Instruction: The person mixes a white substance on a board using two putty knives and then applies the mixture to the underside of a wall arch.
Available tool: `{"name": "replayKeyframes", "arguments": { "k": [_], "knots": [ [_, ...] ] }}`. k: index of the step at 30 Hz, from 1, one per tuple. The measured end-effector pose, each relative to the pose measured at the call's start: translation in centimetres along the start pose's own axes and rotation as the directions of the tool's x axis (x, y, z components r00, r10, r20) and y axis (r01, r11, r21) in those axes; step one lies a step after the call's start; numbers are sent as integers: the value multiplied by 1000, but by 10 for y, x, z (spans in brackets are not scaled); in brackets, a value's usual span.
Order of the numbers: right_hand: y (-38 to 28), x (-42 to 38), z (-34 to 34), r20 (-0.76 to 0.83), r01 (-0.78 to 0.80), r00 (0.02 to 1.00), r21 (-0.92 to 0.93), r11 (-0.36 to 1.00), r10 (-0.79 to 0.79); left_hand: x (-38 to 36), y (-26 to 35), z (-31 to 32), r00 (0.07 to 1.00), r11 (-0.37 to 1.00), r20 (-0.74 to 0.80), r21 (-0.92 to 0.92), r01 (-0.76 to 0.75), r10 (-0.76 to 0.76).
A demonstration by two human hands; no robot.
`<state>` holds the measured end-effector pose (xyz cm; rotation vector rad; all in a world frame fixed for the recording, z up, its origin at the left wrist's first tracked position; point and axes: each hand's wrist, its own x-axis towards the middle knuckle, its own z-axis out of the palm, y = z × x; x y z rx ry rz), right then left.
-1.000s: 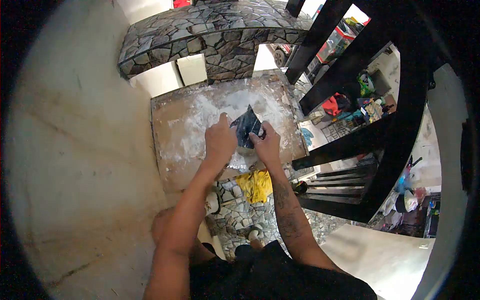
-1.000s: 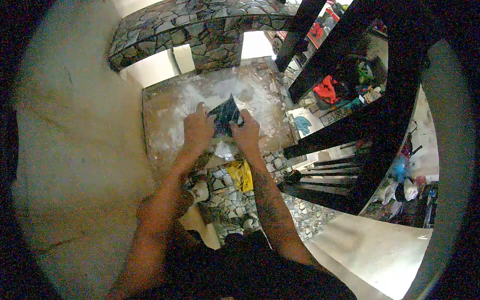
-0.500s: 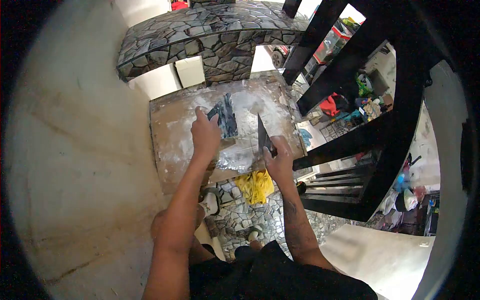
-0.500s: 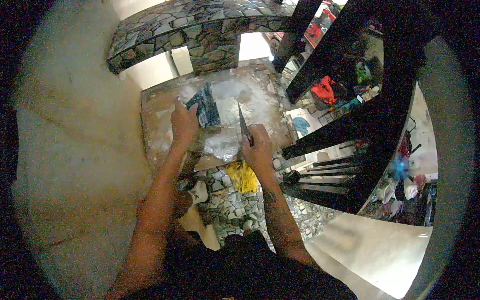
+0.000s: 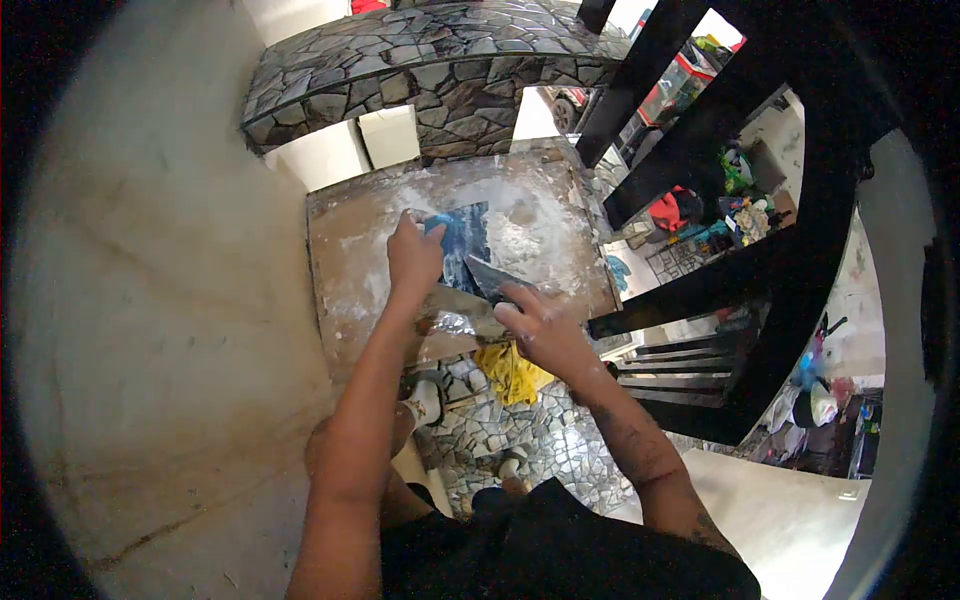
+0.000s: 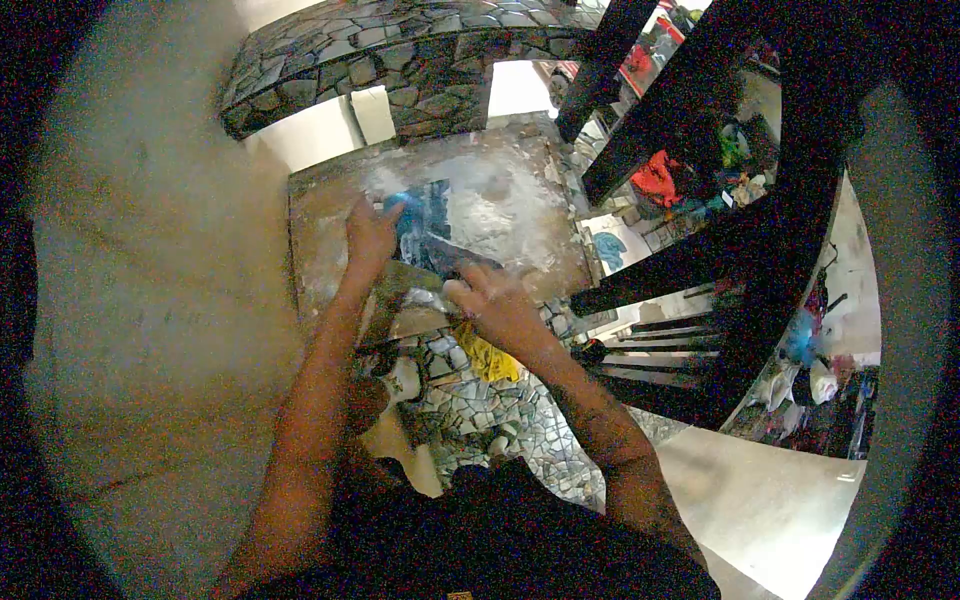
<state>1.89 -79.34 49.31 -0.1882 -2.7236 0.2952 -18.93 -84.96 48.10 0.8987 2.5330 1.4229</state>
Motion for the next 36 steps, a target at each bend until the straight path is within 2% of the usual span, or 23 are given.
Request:
{"name": "replayKeyframes", "arguments": {
  "k": [3, 5, 9, 10, 13, 16, 18, 22, 24, 25, 26, 27, 29, 32, 35, 36],
  "knots": [
    [4, 10, -4, -11, 0, 1000, 85, 996, 1, 3, 4, -3, 993, 996, 78, 37, 80, -83],
    [10, 15, -1, -15, -4, 1000, 77, 997, 5, 4, 0, -2, 991, 996, 95, 15, 93, -94],
    [34, 29, 8, -121, -2, 993, 99, 995, 14, -1, -3, 3, 995, 995, 81, 87, 53, -61],
    [42, 33, 8, -43, -86, 995, 138, 987, 93, -1, -4, 3, 994, 992, 85, 109, 56, -65],
    [93, 39, 26, -93, -91, 991, 42, 995, 94, -6, -1, 6, 992, 985, 102, 162, 61, -78],
    [109, 33, 16, -152, -252, 950, 147, 956, 274, -6, -2, 7, 994, 981, 87, 190, 45, -62],
    [113, 28, 14, -127, -320, 928, 212, 923, 351, -7, -3, 5, 997, 980, 67, 197, 13, -27],
    [99, 8, 14, -154, -405, 874, 296, 865, 462, -5, 1, -1, 994, 996, 104, 83, 18, -27],
    [102, -1, 29, -231, -337, 884, 289, 896, 407, -4, 3, 0, 989, 999, 145, 31, 19, -23],
    [104, -5, 35, -270, -303, 885, 282, 910, 378, -5, 6, 2, 991, 1000, 134, -9, 1, 0],
    [105, -6, 37, -98, -461, 853, 319, 828, 513, -7, 6, 4, 992, 999, 122, -49, -17, 23],
    [105, -7, 39, -122, -453, 847, 346, 822, 518, -9, 5, 6, 993, 995, 108, -88, -36, 45],
    [105, -5, 42, -169, -422, 839, 398, 815, 517, -10, 3, 9, 993, 993, 47, -40, -109, 111],
    [105, -4, 34, -165, -373, 883, 320, 871, 439, -8, -15, 17, 970, 970, 19, -18, -241, 242],
    [78, -1, -5, -131, -444, 849, 348, 826, 512, -10, -10, 12, 887, 887, -17, 10, -462, 462],
    [69, -1, -16, -132, -396, 875, 356, 846, 465, -12, -5, 9, 841, 842, -30, 27, -539, 540]
  ]
}}
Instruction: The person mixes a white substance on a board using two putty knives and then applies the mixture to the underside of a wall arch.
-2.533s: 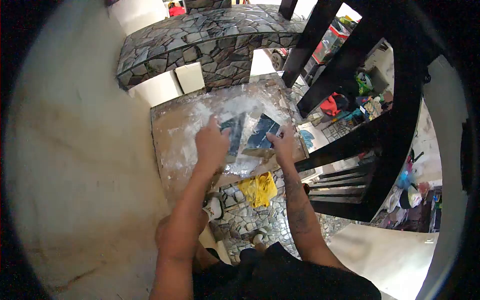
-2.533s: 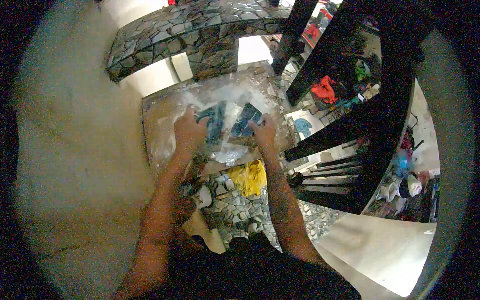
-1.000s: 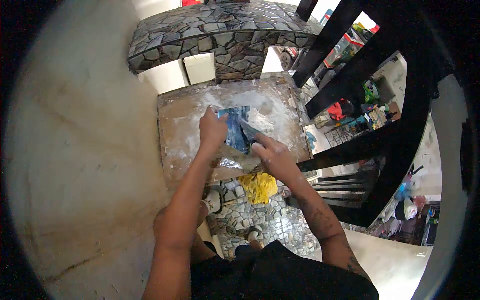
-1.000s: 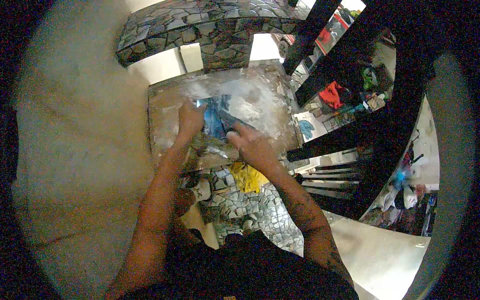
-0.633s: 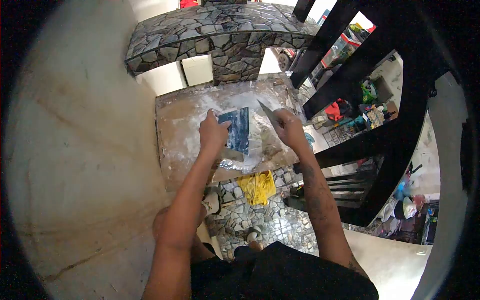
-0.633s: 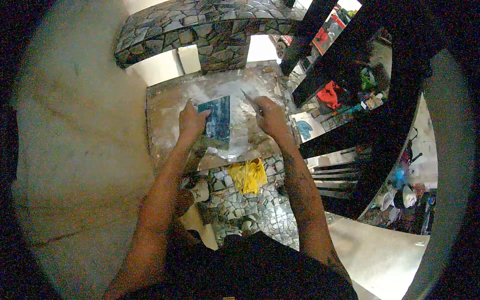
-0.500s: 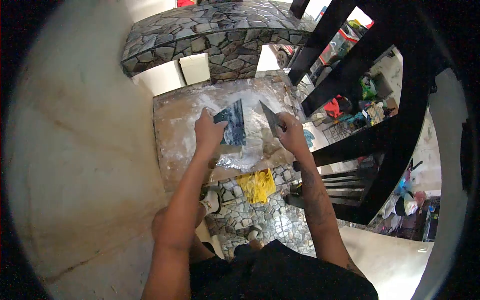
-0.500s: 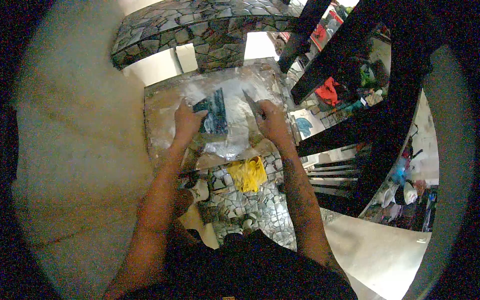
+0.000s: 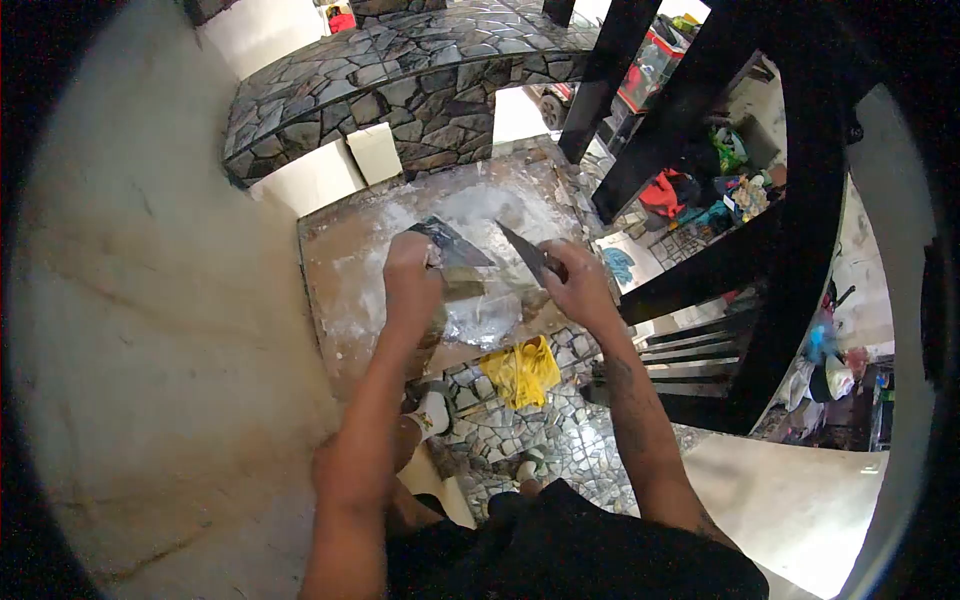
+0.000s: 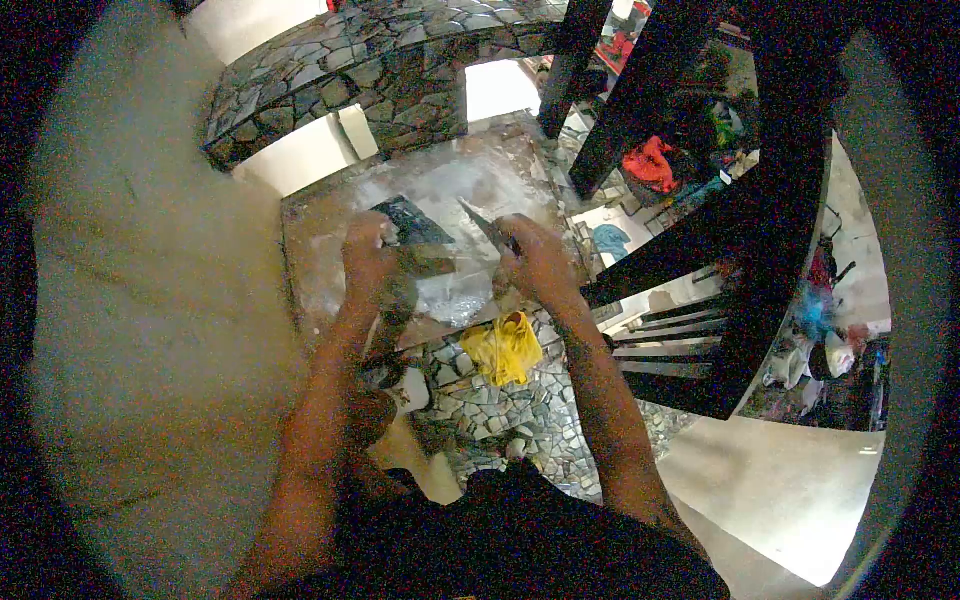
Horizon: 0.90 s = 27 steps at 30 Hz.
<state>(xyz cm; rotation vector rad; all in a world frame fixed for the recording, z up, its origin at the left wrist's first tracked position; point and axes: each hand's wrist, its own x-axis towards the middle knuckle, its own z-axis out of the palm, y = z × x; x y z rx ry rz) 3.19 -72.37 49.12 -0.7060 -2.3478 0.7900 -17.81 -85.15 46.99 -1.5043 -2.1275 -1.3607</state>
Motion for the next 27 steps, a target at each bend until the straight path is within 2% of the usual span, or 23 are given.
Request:
{"name": "replayKeyframes", "arguments": {
  "k": [2, 5, 6, 9, 12, 15, 16, 18, 21, 23, 24, 27],
  "knots": [
    [-13, -7, -10, 38, 96, 995, 31, 995, -97, 4, 6, -5, 997, 998, 53, -11, -64, 65],
    [-14, -19, -9, 43, 303, 953, -101, 948, -300, 3, 12, -7, 991, 994, 80, -52, -100, 104],
    [-13, -22, -10, 96, 328, 943, -134, 935, -318, 3, 12, -7, 991, 992, 76, -66, -105, 110],
    [-15, -21, -11, 189, 306, 939, -77, 949, -287, 3, 9, -3, 997, 986, 48, -157, -59, 67],
    [-14, -11, -9, 240, 298, 933, -106, 949, -267, 3, 1, -2, 995, 975, 43, -203, -85, 95],
    [-3, 8, -1, 139, 349, 930, -57, 935, -339, 2, -3, 3, 991, 954, 40, -280, -108, 125],
    [3, 18, -1, 276, 260, 929, -20, 965, -245, 1, -4, 3, 993, 956, 67, -284, -72, 94],
    [24, 35, 16, 219, 243, 948, -21, 970, -233, -2, -1, 2, 992, 957, 120, -291, 4, 33],
    [41, 56, 25, 124, 224, 969, -83, 971, -213, 1, 3, 0, 987, 950, 151, -313, -6, 56],
    [46, 65, 28, 99, 184, 981, -196, 963, -167, 5, 4, 0, 962, 972, 268, -235, 21, 44],
    [47, 67, 28, 82, 188, 981, -182, 965, -175, 6, 3, -1, 945, 981, 325, -192, 33, 32],
    [51, 58, 29, 40, 233, 971, -350, 907, -234, 3, 2, -10, 973, 999, 228, 43, -32, 22]
  ]
}}
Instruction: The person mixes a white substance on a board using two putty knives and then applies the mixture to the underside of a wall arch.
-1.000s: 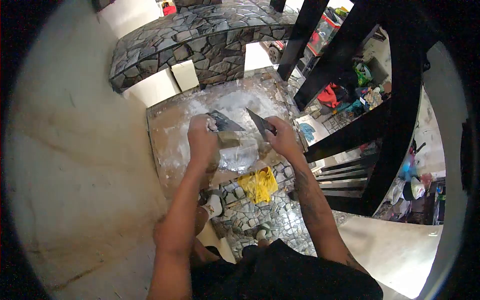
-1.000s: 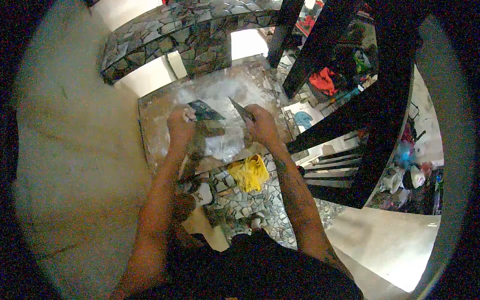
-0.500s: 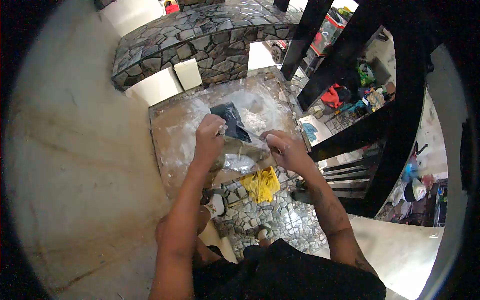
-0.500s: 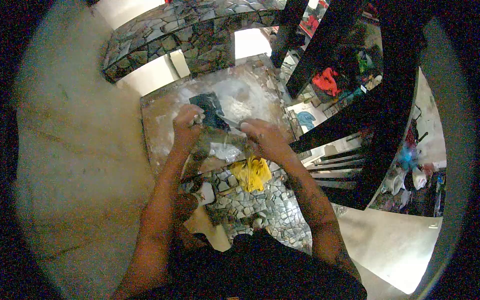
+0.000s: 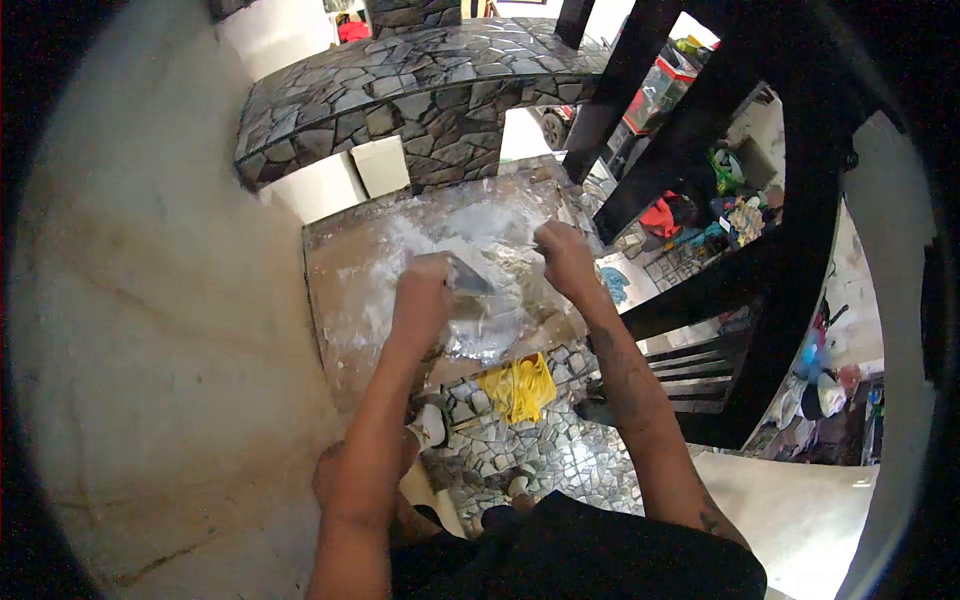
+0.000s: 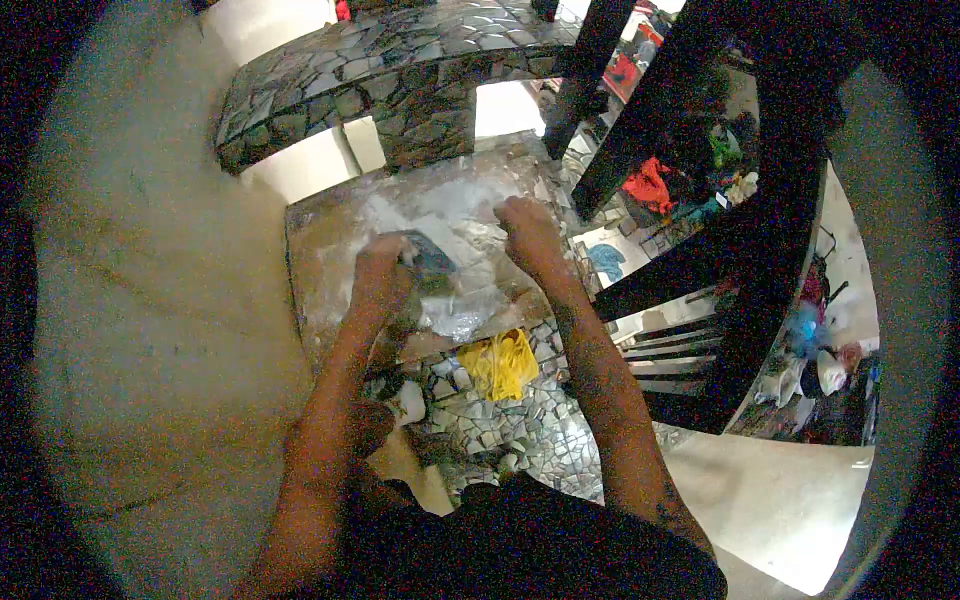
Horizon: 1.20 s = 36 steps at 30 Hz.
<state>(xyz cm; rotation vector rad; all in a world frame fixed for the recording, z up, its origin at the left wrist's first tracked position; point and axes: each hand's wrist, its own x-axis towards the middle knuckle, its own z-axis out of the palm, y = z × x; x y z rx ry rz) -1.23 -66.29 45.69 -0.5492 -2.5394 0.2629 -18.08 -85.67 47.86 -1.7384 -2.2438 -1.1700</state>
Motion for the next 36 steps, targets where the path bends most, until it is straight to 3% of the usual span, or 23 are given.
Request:
{"name": "replayKeyframes", "arguments": {
  "k": [3, 7, 13, 15, 16, 17, 19, 21, 24, 25, 28, 29, 30, 31, 32, 34, 36],
  "knots": [
    [-5, -23, 1, -41, 190, 980, -114, 975, -196, 6, -2, -5, 922, 915, 63, 163, 369, -382],
    [-25, -39, -3, -111, 402, 909, -18, 915, -402, 9, 11, -1, 935, 936, -52, -52, 349, -352],
    [-64, -28, -23, -171, 539, 832, 26, 842, -527, -2, 9, 20, 971, 974, 68, 24, 227, -228],
    [-60, -30, -26, -116, 490, 864, -31, 871, -490, -5, 0, 22, 971, 977, 126, 95, 193, -205],
    [-57, -28, -28, -96, 467, 876, -66, 882, -472, -6, -3, 22, 970, 969, 80, 121, 217, -228],
    [-50, -31, -22, -107, 358, 924, -93, 929, -367, -4, -3, 19, 969, 960, 31, 146, 238, -245],
    [-36, -42, -10, -133, 0, 991, -26, 1000, -4, 0, 1, 13, 952, 939, -21, 163, 303, -304],
    [-38, -45, -13, -206, -324, 920, 80, 943, 333, 7, 5, 9, 921, 909, -30, 151, 389, -389],
    [-1, -69, 26, -56, -559, 734, 515, 650, 676, 7, 10, 6, 925, 918, 11, 128, 376, -381],
    [21, -84, 48, 25, -702, 658, 383, 601, 753, 6, 14, 6, 922, 918, 42, 129, 376, -384],
    [-27, -79, 43, 198, -616, 647, 704, 353, 736, 2, 27, 11, 924, 926, 95, 115, 361, -372],
    [-43, -76, 41, 218, -684, 583, 652, 327, 783, -1, 31, 14, 934, 936, 84, 96, 338, -346],
    [-49, -74, 44, 257, -653, 626, 688, 315, 736, -2, 33, 16, 945, 946, 73, 77, 315, -320],
    [-53, -73, 47, 291, -623, 667, 723, 299, 686, 0, 33, 18, 897, 917, 195, 59, 394, -397],
    [-57, -72, 51, 320, -592, 706, 756, 279, 632, -2, 31, 21, 901, 921, 193, 67, 383, -389],
    [-65, -69, 58, 260, -539, 779, 743, 397, 570, -6, 28, 25, 909, 928, 192, 85, 362, -371],
    [-85, -66, 41, 241, -494, 843, 699, 517, 480, -4, 19, 25, 936, 934, 92, 156, 322, -338]
  ]
}}
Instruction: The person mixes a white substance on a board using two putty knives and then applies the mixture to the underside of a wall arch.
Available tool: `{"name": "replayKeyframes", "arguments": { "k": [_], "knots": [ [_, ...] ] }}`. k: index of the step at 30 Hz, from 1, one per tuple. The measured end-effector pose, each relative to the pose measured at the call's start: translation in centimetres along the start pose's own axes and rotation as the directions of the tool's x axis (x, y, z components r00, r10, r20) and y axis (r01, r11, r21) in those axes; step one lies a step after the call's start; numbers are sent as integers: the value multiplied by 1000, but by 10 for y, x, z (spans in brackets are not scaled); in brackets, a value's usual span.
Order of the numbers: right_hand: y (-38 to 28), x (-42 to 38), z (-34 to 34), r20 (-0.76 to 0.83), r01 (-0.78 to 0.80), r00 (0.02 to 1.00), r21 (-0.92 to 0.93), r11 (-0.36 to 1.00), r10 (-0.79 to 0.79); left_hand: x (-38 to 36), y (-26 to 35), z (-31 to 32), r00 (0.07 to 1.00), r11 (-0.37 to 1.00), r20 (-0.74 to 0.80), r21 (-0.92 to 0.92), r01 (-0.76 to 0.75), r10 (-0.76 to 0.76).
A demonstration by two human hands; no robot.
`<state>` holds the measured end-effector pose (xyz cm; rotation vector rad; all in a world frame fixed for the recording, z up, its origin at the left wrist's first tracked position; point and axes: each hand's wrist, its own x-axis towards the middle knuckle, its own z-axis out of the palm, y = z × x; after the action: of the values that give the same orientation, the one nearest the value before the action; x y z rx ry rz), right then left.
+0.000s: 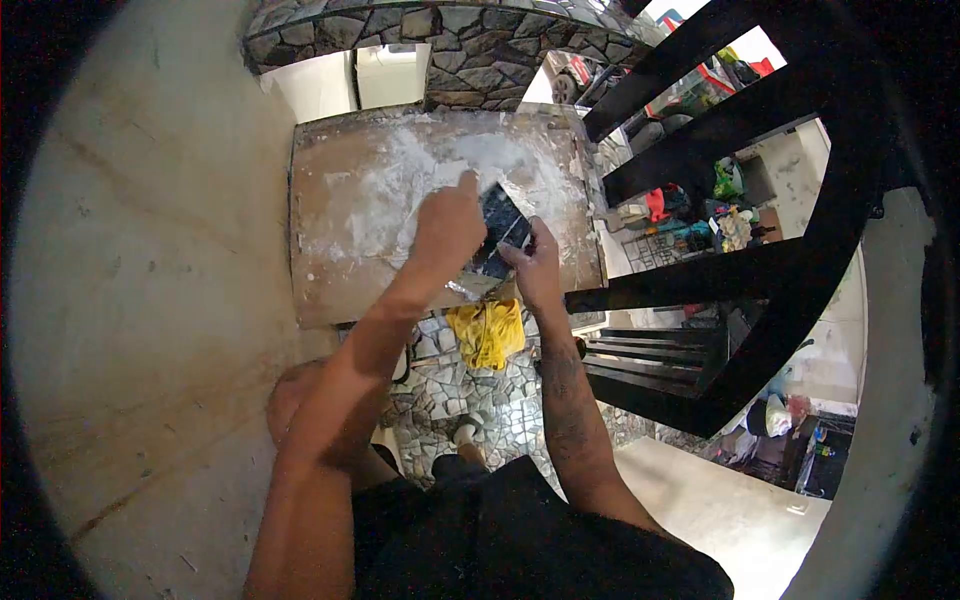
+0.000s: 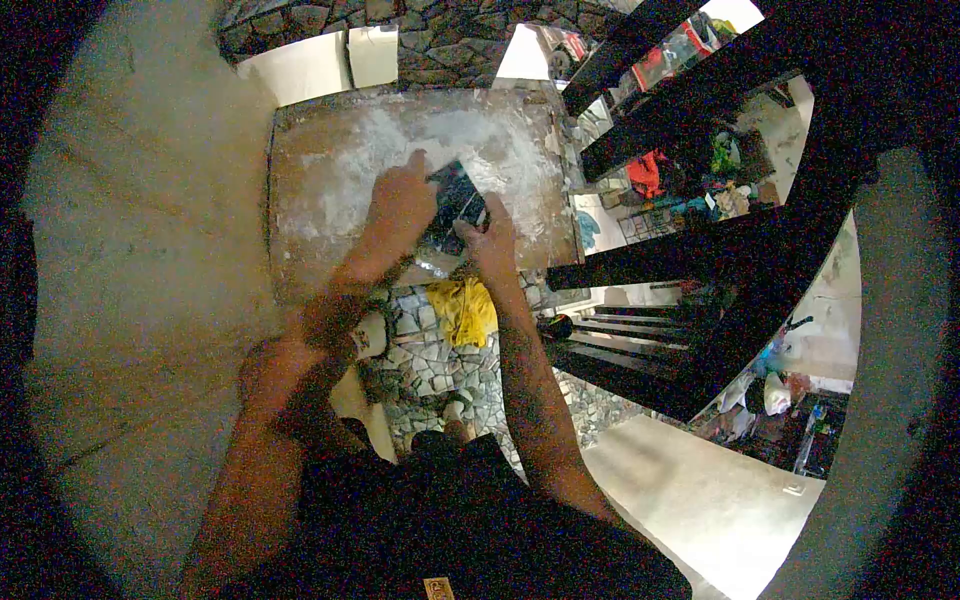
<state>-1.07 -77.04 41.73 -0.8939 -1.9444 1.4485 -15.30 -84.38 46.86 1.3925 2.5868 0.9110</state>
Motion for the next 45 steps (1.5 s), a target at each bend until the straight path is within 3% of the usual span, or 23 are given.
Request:
{"name": "replayKeyframes", "arguments": {
  "k": [4, 7, 10, 11, 13, 15, 18, 21, 26, 30, 31, 33, 34, 35, 36, 37, 38, 39, 40, 41, 42, 43, 45],
  "knots": [
    [3, -15, -32, -193, 169, 931, -523, 836, -309, 12, 0, -34, 998, 992, -26, 107, 64, -62],
    [4, -6, -76, 7, 213, 953, -728, 652, -304, 14, -6, -45, 994, 982, -92, 172, 74, -59],
    [30, 4, -99, 203, 198, 978, -846, 494, -44, 15, -21, -37, 998, 966, -63, 255, 44, -28],
    [101, 7, -107, 198, 283, 950, -873, 398, -241, 12, -30, -28, 987, 940, -104, 330, -81, 121],
    [49, 6, -89, 205, 143, 951, -955, 260, 230, 5, -38, -26, 946, 874, -51, 401, -273, 319],
    [69, 8, -89, 260, 193, 951, -921, 340, 165, 10, -47, -16, 980, 965, -58, 192, -177, 191],
    [48, 7, -82, 132, 42, 978, -881, 472, 161, 7, -16, -30, 994, 995, -57, 44, 92, -89],
    [34, -1, -84, 176, 91, 976, -868, 489, 131, -2, 0, -43, 985, 999, -166, -20, -46, 42],
    [55, -3, -86, 262, 146, 955, -821, 552, 138, -9, 24, -74, 976, 969, 9, -122, 216, -216],
    [112, 8, -89, 213, 189, 976, -749, 635, -39, -5, 23, -66, 997, 975, 66, -216, 49, -36],
    [89, 8, -101, 126, 7, 985, -706, 708, 116, 0, 12, -55, 998, 974, 55, -225, 19, -7],
    [139, 0, -110, 174, 450, 861, -700, 555, -478, 0, -12, -38, 997, 974, 10, -217, -68, 72],
    [78, -17, -132, 122, 320, 948, -349, 881, -295, -7, -25, -35, 992, 976, -22, -181, -123, 121],
    [90, -9, -138, 197, 562, 825, -382, 733, -530, -16, -30, -33, 986, 979, -59, -121, -163, 157],
    [90, 3, -140, 311, 607, 793, -470, 641, -523, -30, -40, -30, 982, 981, -89, -87, -173, 165],
    [19, -23, -146, 183, 245, 968, -521, 818, -173, -46, 1, -44, 995, 994, -52, -61, -90, 87],
    [55, -10, -146, 276, 171, 961, -641, 748, 17, -53, 3, -22, 997, 971, -72, -237, 19, -37],
    [54, -19, -150, 296, 258, 953, -687, 679, -62, -66, 8, 7, 955, 646, 43, -728, 231, -293],
    [39, -33, -157, 288, 281, 951, -666, 691, -110, -77, 22, 33, 827, -80, 267, -961, 263, -494],
    [36, -34, -161, 340, 276, 940, -676, 683, -43, -97, 33, 60, 724, -422, 403, -891, 169, -560],
    [34, -33, -163, 380, 299, 924, -678, 671, -28, -116, 48, 82, 692, -441, 444, -875, 199, -569],
    [32, -29, -166, 409, 318, 912, -686, 654, -14, -144, 55, 106, 802, -37, 180, -980, 194, -570],
    [36, -16, -167, 448, 369, 893, -678, 635, -41, -192, 55, 162, 828, 138, 103, -967, 212, -551]
  ]
}}
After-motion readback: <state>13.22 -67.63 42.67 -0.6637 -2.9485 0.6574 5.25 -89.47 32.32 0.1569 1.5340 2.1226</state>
